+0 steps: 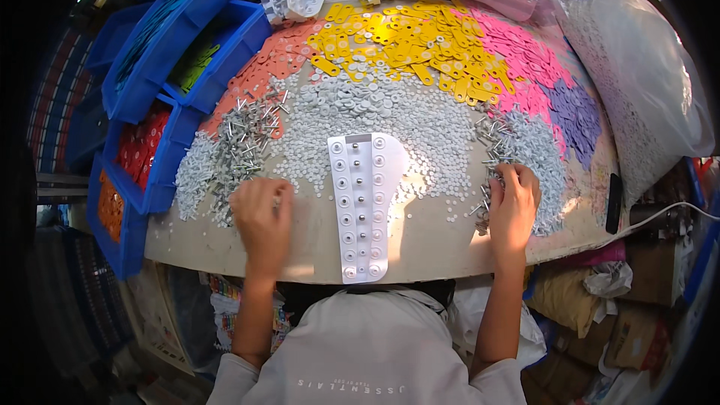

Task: Assembling a toy xylophone by attaching colored bars and white components to a plastic base.

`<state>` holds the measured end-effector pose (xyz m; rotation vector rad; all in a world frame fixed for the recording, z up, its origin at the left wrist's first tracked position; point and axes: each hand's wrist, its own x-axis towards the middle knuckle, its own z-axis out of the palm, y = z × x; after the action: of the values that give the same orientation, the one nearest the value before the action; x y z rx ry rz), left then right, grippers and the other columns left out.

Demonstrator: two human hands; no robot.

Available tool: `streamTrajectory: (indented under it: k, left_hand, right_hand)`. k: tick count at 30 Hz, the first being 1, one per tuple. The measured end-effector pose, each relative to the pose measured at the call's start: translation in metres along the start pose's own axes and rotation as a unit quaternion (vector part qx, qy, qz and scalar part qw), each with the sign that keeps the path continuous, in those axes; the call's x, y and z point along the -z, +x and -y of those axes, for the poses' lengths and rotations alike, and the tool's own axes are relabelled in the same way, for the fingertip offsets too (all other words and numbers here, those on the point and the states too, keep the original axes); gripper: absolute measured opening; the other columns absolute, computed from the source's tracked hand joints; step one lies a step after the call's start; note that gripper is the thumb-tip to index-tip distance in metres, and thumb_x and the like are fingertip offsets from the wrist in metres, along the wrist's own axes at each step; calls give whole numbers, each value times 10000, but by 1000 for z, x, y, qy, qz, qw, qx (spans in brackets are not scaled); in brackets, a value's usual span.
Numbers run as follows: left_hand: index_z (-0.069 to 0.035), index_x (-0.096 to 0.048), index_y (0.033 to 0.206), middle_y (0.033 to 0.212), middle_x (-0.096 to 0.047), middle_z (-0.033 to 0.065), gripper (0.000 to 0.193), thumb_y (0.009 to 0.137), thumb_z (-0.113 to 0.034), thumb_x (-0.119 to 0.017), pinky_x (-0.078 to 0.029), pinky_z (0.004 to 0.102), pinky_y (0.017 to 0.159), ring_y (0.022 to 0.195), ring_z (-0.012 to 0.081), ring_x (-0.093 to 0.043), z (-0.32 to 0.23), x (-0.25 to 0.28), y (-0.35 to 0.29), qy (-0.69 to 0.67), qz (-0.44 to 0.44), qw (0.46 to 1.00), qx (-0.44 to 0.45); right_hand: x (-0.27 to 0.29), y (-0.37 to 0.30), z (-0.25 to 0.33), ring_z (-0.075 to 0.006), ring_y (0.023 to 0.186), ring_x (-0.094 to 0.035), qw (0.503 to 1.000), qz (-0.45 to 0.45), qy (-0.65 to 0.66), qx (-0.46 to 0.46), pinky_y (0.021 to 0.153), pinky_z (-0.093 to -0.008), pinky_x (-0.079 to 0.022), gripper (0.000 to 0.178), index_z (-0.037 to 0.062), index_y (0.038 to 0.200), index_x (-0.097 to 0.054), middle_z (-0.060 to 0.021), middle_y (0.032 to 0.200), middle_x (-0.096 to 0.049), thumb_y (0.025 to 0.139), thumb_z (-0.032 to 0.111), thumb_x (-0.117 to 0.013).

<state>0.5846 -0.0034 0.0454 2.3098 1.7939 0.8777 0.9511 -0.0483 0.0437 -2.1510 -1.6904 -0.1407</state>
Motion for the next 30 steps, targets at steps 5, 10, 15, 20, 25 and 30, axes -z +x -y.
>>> streamTrajectory:
  k: [5, 10, 15, 20, 25, 30]
  left_hand:
    - [-68, -645, 895, 917, -606, 61, 106, 865, -123, -730, -395, 408, 891, 951, 277, -558, 51, 8, 8, 96, 51, 993, 49]
    - [-75, -648, 910, 933, -604, 65, 101, 869, -121, -728, -394, 410, 906, 971, 282, -554, 49, 9, 2, 86, 49, 994, 46]
    - [-71, -622, 891, 920, -591, 83, 94, 896, -123, -701, -400, 431, 891, 945, 293, -559, 40, 9, 3, 85, -18, 996, 22]
    - [-29, -651, 927, 896, -625, 108, 73, 894, -77, -697, -484, 388, 772, 853, 277, -613, 10, 25, -3, -189, 115, 967, 127]
    - [-24, -699, 992, 886, -651, 97, 171, 829, -10, -749, -500, 357, 704, 824, 251, -620, -14, 23, -13, -268, 132, 954, -9]
    - [-31, -726, 1055, 854, -661, 79, 266, 797, 4, -779, -502, 344, 682, 797, 237, -615, -28, 21, -23, -303, 130, 944, -32]
  right_hand:
    - [-2, 6, -10, -345, 926, -598, 996, 10, 90, -1, 839, -427, -473, 139, 22, 1007, -615, -137, 973, -629, 883, 28, -677]
    - [1, 4, -9, -341, 887, -597, 997, -25, 73, -25, 811, -423, -476, 105, 20, 991, -621, -132, 933, -631, 893, 10, -657]
    - [12, 4, 8, -332, 883, -610, 995, -85, 43, 0, 816, -414, -490, 135, 18, 1028, -638, -131, 943, -643, 900, -26, -637]
    - [31, -30, 86, -305, 931, -638, 944, 39, 315, 88, 841, -394, -511, 316, 5, 1117, -655, -137, 1006, -668, 820, -91, -700]
    - [15, -51, 117, -296, 883, -629, 897, 138, 362, 212, 781, -392, -510, 348, 23, 1106, -646, -110, 979, -675, 787, -79, -743]
    - [7, -55, 122, -292, 857, -622, 895, 148, 352, 230, 753, -399, -510, 333, 33, 1056, -649, -91, 939, -675, 763, -68, -770]
